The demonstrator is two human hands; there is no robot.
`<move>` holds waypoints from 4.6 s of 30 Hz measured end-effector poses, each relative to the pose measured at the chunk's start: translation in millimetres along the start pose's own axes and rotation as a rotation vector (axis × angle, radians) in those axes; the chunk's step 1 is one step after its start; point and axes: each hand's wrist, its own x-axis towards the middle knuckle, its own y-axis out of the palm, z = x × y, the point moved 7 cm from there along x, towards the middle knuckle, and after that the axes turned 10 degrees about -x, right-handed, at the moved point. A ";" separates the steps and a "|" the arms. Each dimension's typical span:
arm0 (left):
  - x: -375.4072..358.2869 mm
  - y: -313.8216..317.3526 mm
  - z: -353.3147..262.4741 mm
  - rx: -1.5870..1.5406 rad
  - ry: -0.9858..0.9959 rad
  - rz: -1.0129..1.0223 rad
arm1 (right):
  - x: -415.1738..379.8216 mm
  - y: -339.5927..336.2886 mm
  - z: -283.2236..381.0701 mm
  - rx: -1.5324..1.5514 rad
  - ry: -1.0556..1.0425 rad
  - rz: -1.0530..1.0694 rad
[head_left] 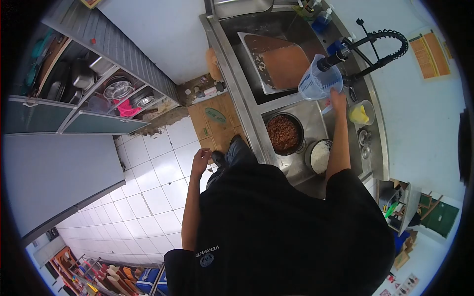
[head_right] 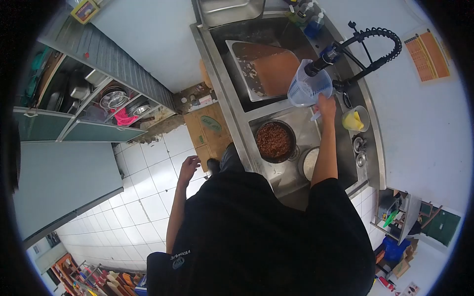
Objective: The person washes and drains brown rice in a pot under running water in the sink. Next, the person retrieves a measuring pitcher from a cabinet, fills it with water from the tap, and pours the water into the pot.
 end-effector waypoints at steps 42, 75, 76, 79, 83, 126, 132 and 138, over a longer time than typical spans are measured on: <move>91.2 451.2 -238.6 0.331 0.706 0.418 | 34.7 11.4 -44.2 -0.356 -0.355 -0.179; 55.2 385.6 -264.7 0.397 0.512 0.418 | -60.8 -107.5 179.2 0.226 -0.825 0.010; 56.0 385.7 -265.0 0.399 0.517 0.402 | -62.2 -108.6 179.2 0.269 -0.846 0.047; 51.0 383.7 -266.3 0.395 0.503 0.394 | -61.8 -108.0 176.4 0.313 -0.817 0.099; 46.0 390.8 -261.2 0.395 0.563 0.400 | -57.8 -98.9 174.8 0.328 -0.810 0.095; 43.9 404.4 -260.8 0.370 0.313 0.531 | 96.8 -72.1 -24.1 -0.059 -0.124 0.002; 48.6 401.7 -265.0 0.409 0.328 0.600 | 184.8 -55.4 -63.2 -0.692 -0.468 -0.108; 48.7 389.8 -278.2 0.415 0.313 0.630 | 254.0 -35.0 -96.6 -0.774 -0.450 0.215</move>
